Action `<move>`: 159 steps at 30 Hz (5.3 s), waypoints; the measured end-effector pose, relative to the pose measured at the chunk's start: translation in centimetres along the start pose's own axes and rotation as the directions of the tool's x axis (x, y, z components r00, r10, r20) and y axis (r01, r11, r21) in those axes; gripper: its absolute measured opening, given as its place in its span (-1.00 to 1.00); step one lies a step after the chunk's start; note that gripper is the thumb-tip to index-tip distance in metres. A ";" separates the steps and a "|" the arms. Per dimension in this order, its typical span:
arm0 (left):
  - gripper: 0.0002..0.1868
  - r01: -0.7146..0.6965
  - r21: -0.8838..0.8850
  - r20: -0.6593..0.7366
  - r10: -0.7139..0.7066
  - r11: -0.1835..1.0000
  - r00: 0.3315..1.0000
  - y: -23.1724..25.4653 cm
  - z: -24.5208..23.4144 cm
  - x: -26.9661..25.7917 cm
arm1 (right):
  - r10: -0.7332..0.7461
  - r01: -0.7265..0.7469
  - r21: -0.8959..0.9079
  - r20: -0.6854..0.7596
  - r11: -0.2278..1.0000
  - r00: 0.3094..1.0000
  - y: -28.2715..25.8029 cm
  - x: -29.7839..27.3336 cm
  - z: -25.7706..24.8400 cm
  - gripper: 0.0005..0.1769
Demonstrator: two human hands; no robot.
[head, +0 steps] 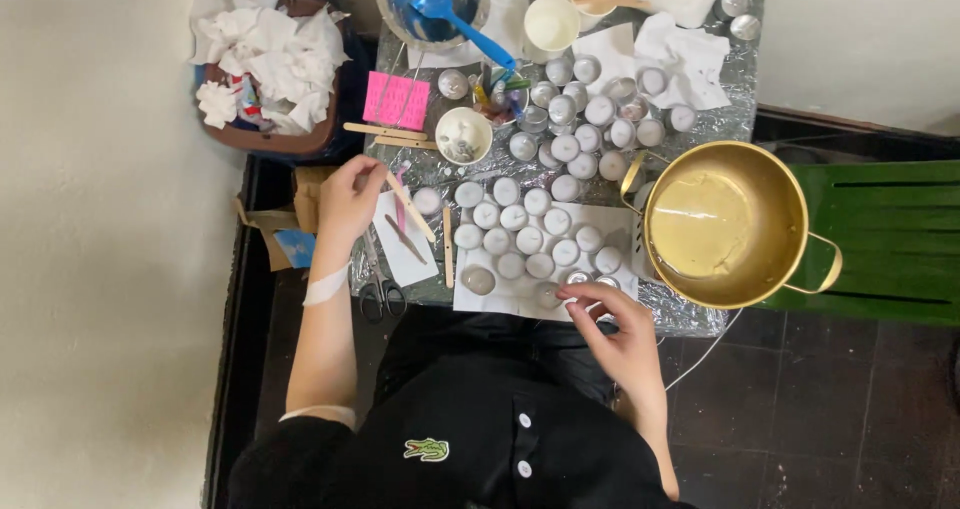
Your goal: The person stirs melted wax in a metal pot with a blue spatula, then places wicks into small candle cups arranged on the table. They then move a brass pot of liquid wax and handle wick tabs while working through the row of cups.
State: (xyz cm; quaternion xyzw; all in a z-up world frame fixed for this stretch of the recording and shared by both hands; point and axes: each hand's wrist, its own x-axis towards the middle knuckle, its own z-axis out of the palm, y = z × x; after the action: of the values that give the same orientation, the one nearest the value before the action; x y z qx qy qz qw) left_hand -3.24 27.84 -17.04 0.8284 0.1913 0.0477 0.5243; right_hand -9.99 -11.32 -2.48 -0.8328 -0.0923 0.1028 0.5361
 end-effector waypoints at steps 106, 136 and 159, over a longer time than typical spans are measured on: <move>-0.83 -0.253 -0.321 0.594 0.402 0.913 0.697 23.0 23.0 -2.0 | 0.462 -0.034 0.612 -0.559 0.790 0.688 17.0 -0.3 -20.7 -0.69; -0.62 -0.129 -0.248 0.660 0.265 0.960 0.703 19.5 25.4 -1.1 | 0.403 0.053 0.615 -0.578 0.787 0.709 18.2 0.3 -20.8 -0.66; -0.60 -0.088 -0.298 0.648 0.270 0.950 0.712 18.9 25.8 -1.4 | 0.268 0.074 0.307 -0.908 0.949 0.323 20.8 -3.2 -18.4 -0.81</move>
State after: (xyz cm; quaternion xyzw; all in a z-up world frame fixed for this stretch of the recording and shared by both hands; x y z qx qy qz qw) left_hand 7.75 -1.71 -11.59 0.7309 -0.1035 -0.1853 0.6487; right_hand -7.20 -36.69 -13.80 -0.6518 0.3021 -0.3536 0.5990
